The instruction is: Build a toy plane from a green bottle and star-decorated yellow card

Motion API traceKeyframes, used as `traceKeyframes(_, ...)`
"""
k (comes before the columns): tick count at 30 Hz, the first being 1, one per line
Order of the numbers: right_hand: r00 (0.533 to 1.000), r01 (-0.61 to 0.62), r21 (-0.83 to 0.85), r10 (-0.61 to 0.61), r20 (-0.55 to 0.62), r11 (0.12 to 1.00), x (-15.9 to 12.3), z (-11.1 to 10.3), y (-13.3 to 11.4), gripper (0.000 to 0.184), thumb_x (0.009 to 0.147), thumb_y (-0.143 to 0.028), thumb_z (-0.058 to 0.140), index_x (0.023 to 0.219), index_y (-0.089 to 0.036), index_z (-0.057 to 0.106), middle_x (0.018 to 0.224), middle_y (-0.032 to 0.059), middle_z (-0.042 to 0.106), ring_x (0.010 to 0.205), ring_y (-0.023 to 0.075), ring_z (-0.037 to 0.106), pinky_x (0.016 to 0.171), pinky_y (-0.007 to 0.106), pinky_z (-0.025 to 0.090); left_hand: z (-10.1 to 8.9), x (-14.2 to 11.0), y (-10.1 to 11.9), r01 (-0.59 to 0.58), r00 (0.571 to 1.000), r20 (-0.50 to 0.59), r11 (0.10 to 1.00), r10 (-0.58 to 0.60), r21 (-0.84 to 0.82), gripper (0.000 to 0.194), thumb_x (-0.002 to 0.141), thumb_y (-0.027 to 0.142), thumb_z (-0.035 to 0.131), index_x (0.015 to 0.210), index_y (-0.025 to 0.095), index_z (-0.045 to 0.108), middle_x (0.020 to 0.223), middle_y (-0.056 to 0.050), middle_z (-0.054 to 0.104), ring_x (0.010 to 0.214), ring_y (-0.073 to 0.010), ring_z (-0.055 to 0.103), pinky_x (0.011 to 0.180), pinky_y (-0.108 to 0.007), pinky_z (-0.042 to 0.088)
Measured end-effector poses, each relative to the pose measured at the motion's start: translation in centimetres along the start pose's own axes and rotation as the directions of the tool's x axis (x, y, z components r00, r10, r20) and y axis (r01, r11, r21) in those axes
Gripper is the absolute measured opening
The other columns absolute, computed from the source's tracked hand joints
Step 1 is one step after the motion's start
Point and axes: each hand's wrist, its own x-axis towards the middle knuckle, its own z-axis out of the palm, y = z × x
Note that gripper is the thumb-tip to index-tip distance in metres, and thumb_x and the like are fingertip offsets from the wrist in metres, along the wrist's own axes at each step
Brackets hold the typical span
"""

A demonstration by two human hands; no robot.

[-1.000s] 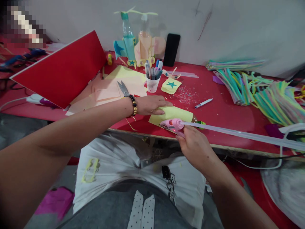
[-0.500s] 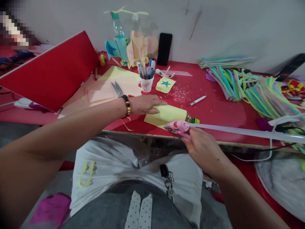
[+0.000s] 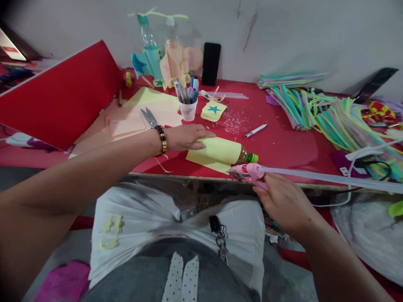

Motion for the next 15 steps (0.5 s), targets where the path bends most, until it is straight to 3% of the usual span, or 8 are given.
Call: traceKeyframes(15, 0.999, 0.023, 0.038, -0.024, 0.040, 0.999, 1.4, 0.1, -2.1, 0.015, 0.086, -0.027, 0.046, 0.092, -0.020, 0.058, 0.076, 0.0105, 0.066, 0.080, 0.0307, 0.068, 0.070, 0.041, 0.051, 0.1, 0.1, 0.0, -0.004, 1.000, 0.001, 1.000, 0.004, 0.017, 0.054, 0.094, 0.041, 0.040, 0.143, 0.018, 0.040, 0.117, -0.014, 0.055, 0.103, -0.0249, 0.053, 0.089, -0.034, 0.039)
